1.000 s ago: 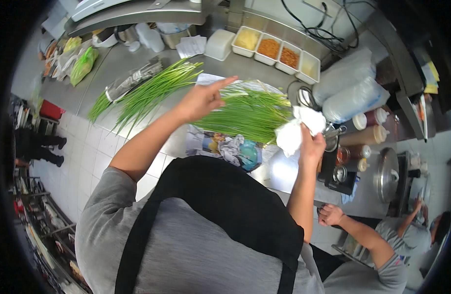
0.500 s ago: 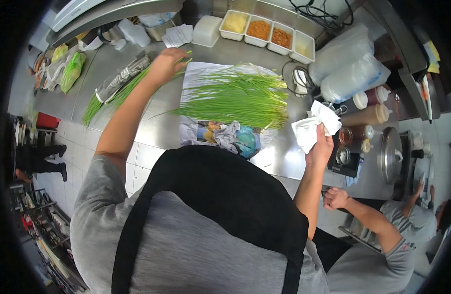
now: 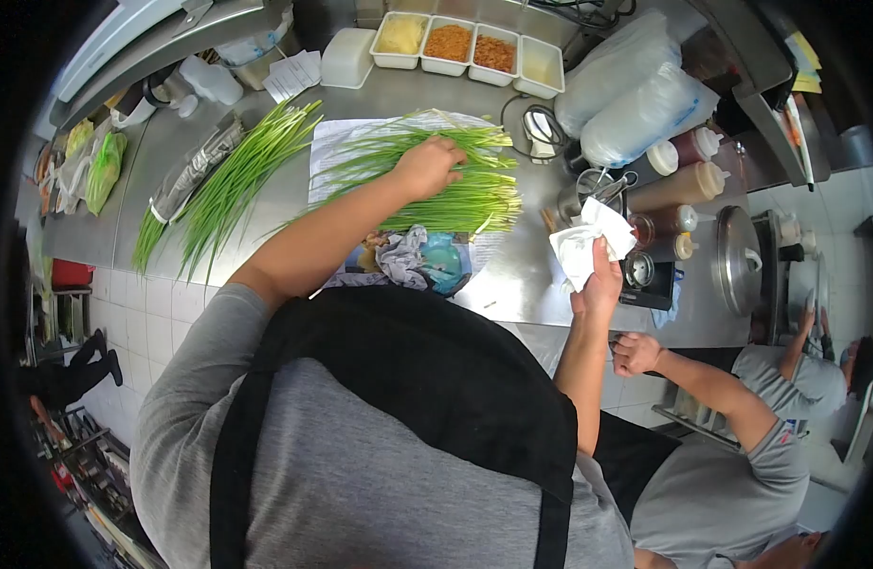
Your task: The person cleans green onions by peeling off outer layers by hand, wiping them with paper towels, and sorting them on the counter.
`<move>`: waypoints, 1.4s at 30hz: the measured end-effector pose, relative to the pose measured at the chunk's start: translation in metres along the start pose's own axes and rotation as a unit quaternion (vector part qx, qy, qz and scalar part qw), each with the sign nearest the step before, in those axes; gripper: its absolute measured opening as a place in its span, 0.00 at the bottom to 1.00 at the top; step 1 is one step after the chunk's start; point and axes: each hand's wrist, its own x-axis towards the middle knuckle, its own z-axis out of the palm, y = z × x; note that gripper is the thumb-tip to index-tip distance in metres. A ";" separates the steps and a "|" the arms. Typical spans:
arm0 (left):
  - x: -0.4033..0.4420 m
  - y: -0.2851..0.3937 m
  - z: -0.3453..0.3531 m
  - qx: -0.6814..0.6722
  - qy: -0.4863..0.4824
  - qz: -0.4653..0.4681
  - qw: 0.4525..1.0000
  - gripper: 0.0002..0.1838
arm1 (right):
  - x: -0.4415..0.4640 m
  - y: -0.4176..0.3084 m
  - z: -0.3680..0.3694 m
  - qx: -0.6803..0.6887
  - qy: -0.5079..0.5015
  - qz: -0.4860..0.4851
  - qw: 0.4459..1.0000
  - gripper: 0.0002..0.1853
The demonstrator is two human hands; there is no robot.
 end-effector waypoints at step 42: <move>-0.013 0.062 -0.042 -0.405 0.001 -0.118 0.907 0.08 | 0.007 0.041 0.138 0.087 -0.032 0.013 0.996 0.10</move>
